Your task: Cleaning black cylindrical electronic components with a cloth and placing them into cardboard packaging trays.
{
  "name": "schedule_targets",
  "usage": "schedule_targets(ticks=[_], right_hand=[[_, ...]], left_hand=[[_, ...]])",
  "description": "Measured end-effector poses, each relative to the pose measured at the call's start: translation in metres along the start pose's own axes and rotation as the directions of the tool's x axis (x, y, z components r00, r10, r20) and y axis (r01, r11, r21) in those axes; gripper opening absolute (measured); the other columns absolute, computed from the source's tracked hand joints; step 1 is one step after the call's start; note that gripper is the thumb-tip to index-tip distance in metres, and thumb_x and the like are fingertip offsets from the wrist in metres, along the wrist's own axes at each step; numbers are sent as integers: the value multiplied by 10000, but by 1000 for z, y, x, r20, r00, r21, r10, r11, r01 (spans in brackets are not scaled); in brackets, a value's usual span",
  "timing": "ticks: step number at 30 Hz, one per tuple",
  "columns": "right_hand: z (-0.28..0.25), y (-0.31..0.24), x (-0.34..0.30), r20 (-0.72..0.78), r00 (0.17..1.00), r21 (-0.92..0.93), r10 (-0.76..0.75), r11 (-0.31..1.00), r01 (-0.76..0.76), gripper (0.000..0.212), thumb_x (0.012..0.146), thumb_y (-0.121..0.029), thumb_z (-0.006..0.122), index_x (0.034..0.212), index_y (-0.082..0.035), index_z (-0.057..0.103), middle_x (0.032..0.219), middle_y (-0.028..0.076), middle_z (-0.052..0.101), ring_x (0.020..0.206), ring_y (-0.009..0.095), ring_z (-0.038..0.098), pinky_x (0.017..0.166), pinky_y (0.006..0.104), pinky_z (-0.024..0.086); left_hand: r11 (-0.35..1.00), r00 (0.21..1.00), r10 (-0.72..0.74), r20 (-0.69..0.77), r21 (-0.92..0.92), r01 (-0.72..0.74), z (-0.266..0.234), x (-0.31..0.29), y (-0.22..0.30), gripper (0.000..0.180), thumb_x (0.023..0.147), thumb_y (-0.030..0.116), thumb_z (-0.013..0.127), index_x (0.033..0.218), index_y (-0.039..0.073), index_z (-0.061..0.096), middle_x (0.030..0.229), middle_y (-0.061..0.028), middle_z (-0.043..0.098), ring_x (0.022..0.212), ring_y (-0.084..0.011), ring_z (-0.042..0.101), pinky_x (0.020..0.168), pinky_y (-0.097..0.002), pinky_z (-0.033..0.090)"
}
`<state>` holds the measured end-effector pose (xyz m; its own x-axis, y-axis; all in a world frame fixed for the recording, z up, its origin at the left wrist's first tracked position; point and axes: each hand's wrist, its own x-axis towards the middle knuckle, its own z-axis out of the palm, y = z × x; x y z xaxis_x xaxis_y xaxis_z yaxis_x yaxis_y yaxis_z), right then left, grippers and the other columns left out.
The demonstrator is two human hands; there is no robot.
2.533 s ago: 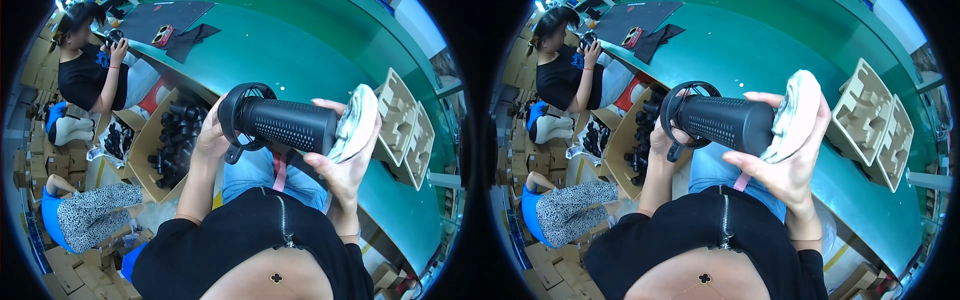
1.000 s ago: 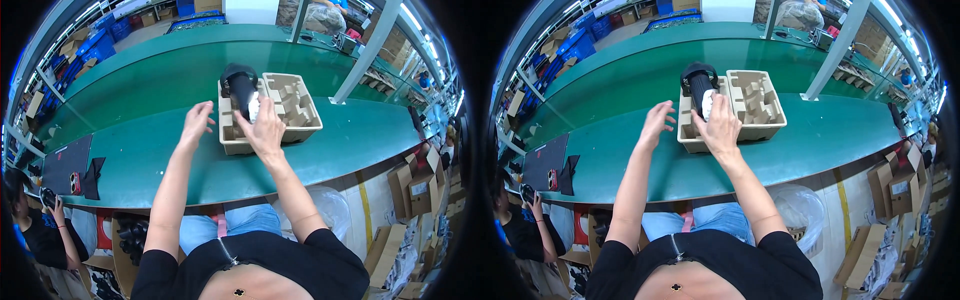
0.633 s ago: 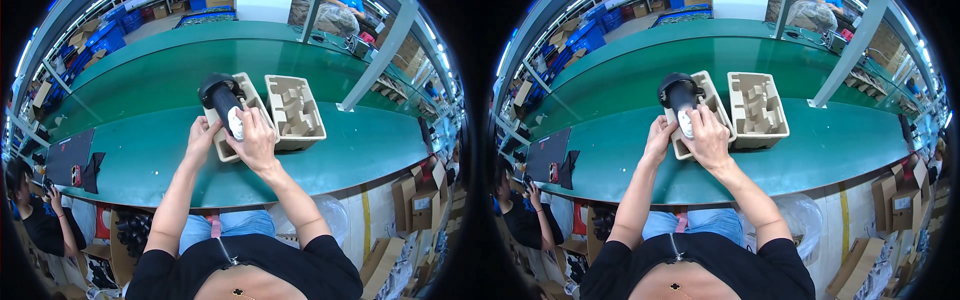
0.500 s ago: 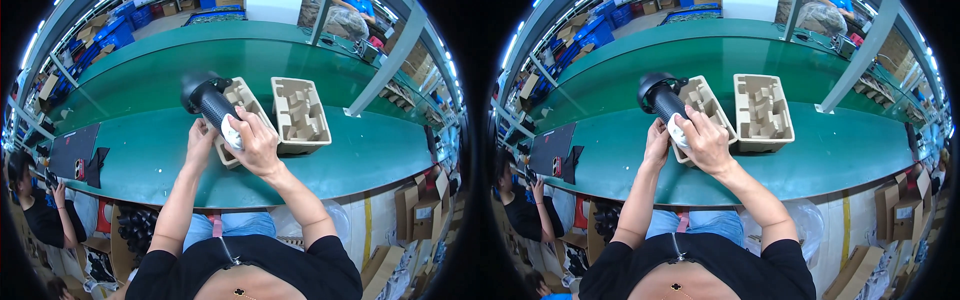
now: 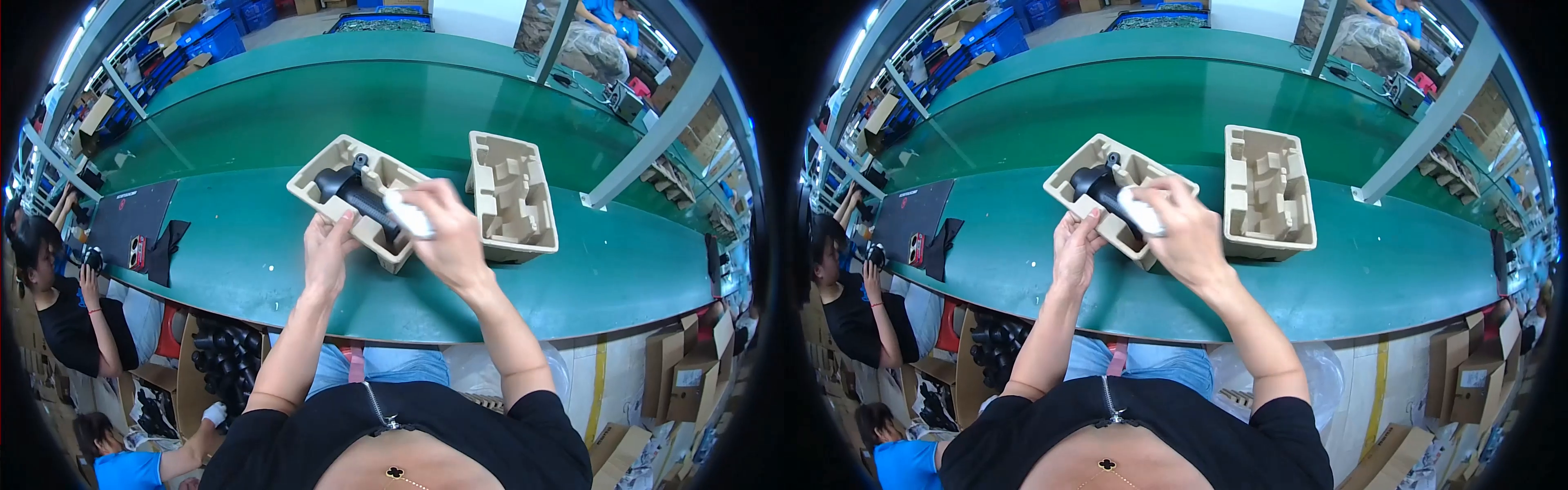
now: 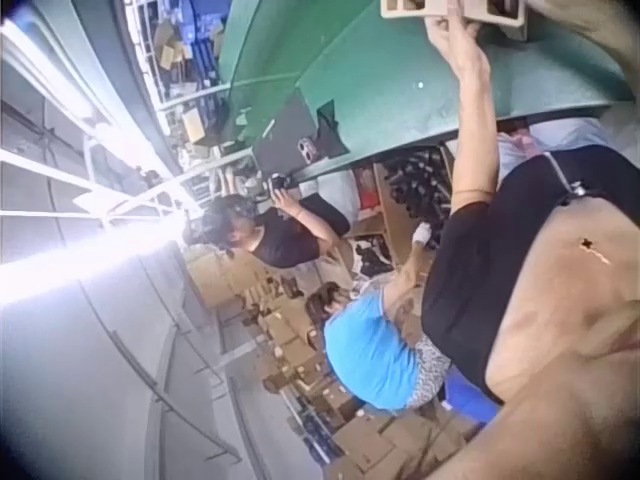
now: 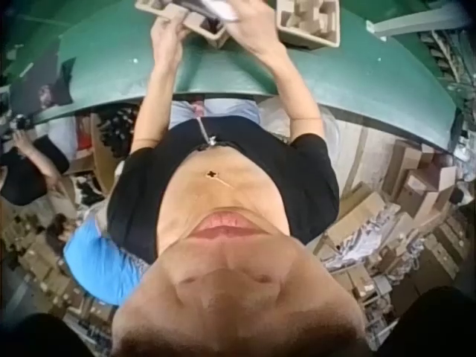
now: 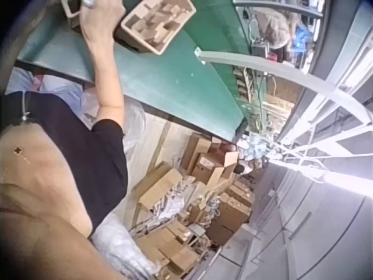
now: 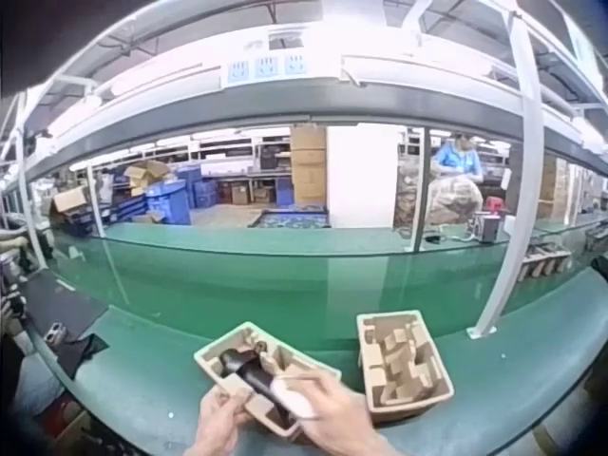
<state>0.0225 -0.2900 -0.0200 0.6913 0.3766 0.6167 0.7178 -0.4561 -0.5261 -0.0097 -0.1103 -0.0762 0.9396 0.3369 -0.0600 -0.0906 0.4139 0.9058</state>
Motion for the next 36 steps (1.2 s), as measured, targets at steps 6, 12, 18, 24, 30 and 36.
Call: schedule_targets(ticks=[6,12,18,24,30,36], right_hand=[[-91,46,-39,-540,816,-277,207,871,-405,256,818,-190,697,1022,-58,617,964,123,585,828,337,624,686,378,506],[-123,124,-94,-363,690,87,626,760,-644,339,893,-251,632,1090,22,598,915,63,626,829,143,565,743,287,457],[-115,118,-88,-28,704,330,710,671,-664,356,878,-242,641,1078,50,616,925,49,634,835,108,536,754,259,440],[-114,121,-71,26,751,320,660,706,-632,360,864,-217,664,1082,65,609,884,38,633,797,98,533,711,252,442],[-104,117,-56,200,814,447,545,689,-571,359,874,-218,649,1080,73,603,844,23,606,730,75,495,644,222,401],[-58,97,-40,373,799,399,471,696,-597,356,869,-226,660,1076,59,606,797,-3,574,687,57,451,591,203,357]], left_hand=[[951,956,234,-174,-165,-263,20,98,-10,203,891,110,620,1025,4,510,969,-92,604,861,-193,632,725,-321,548],[951,953,143,-268,-231,-207,125,221,-67,201,878,90,626,1012,-14,517,966,-118,600,818,-208,638,634,-319,585],[926,904,-297,307,-138,351,231,232,-119,357,933,201,474,1111,-104,526,1091,-242,631,944,-326,659,780,-397,554],[955,687,-296,663,209,210,193,246,-107,427,956,340,455,980,-25,676,958,-163,685,907,-213,647,829,-362,511],[914,958,-45,284,398,-75,127,206,-50,404,929,364,513,984,-12,652,868,-123,671,858,-189,618,799,-327,481],[251,733,642,226,842,-478,11,87,8,287,815,202,645,1045,39,588,1095,-175,553,1091,-329,504,929,-425,427]])
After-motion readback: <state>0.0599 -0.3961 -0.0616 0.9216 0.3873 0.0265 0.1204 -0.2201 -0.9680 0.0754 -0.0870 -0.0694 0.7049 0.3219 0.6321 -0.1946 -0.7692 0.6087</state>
